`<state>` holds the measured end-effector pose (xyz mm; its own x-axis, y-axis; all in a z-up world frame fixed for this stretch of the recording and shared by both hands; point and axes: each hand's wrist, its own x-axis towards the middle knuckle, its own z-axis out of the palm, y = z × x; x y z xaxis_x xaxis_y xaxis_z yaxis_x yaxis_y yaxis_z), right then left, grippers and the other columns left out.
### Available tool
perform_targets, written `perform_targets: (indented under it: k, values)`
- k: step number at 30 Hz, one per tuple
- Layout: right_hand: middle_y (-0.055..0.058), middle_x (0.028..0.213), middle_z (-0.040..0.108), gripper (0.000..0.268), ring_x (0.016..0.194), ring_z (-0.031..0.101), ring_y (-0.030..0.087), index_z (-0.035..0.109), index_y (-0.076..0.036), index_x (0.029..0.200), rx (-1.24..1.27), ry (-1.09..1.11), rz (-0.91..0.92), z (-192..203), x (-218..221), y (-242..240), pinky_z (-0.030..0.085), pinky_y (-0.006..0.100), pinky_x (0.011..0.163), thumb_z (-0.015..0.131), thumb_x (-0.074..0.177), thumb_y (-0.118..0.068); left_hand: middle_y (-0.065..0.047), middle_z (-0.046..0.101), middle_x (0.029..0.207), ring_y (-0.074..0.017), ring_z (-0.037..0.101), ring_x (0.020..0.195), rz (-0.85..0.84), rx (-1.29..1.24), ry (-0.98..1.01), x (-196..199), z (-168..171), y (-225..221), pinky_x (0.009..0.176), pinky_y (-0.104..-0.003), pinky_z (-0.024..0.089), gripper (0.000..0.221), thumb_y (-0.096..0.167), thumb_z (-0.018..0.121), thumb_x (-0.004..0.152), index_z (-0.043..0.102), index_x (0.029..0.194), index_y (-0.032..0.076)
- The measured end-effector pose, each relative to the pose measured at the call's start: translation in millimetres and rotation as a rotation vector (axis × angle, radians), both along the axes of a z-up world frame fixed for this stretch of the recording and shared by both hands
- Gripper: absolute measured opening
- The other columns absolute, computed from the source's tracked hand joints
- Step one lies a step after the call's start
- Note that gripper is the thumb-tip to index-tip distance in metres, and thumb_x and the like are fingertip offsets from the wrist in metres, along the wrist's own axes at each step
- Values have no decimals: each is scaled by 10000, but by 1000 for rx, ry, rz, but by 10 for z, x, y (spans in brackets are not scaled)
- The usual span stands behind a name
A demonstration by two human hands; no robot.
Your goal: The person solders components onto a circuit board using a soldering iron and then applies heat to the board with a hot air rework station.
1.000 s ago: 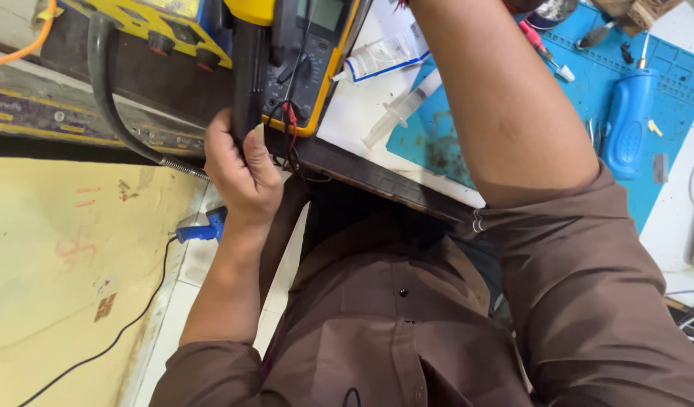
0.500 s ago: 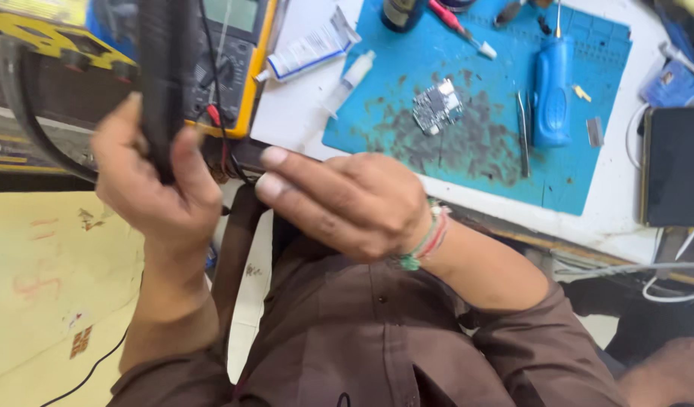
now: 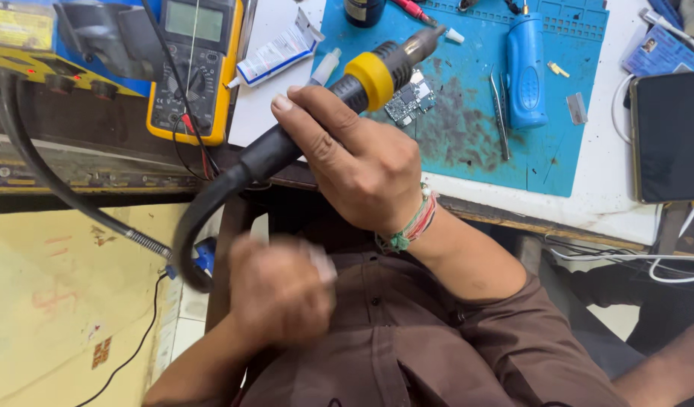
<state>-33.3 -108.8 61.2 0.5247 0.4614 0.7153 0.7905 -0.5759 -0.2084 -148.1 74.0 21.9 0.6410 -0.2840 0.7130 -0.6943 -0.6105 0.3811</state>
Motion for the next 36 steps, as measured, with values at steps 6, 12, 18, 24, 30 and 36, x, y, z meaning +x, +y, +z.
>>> perform_targets:
  k: [6, 12, 18, 24, 30, 36]
  values:
    - [185, 1333, 672, 435, 735, 701, 197, 678, -25, 1321, 0, 95, 203, 145, -220, 2, 572, 340, 666, 736, 891, -44, -141, 438, 1465, -229, 503, 1335, 23, -955, 80, 619, -340, -513, 1154, -387, 400, 724, 655, 514, 1009, 321, 1447, 113]
    - [112, 999, 729, 270, 860, 728, 271, 681, -9, 1064, 168, 102, -195, -167, -455, -595, 555, 349, 735, 875, 892, -85, -152, 609, 983, -290, 663, 847, -148, -1025, -98, 1100, -82, -459, 937, -487, 584, 355, 457, 501, 1069, 370, 1106, 128]
    - [107, 993, 710, 281, 812, 680, 251, 719, -18, 1044, 26, 247, -793, -439, -449, -1275, 499, 365, 723, 901, 982, -222, -101, 549, 712, -201, 568, 546, -448, -1127, -39, 1572, 290, -347, 547, -355, 574, 239, 307, 522, 1075, 410, 1006, 108]
    - [58, 925, 704, 108, 746, 657, 212, 790, -92, 1014, -37, 327, -803, -493, -364, -1367, 480, 331, 677, 805, 1069, -184, -124, 615, 790, -229, 619, 643, -685, -880, 228, 2234, 382, -467, 598, -332, 486, 129, 51, 634, 1189, 583, 1078, 10]
    - [89, 882, 682, 166, 703, 628, 264, 818, -93, 1034, -210, 313, -848, -309, -231, -1272, 449, 372, 621, 867, 976, -240, -83, 602, 665, -179, 607, 565, -773, -924, 412, 2417, 391, -480, 566, -313, 504, 247, 77, 641, 1154, 674, 930, -21]
    - [65, 803, 688, 134, 637, 655, 144, 783, -30, 962, 66, 411, -753, -417, -139, -1307, 473, 277, 662, 854, 1021, -127, -100, 568, 663, -181, 563, 535, -778, -1060, 613, 2298, 370, -323, 540, -310, 464, 188, 68, 656, 1124, 681, 978, -47]
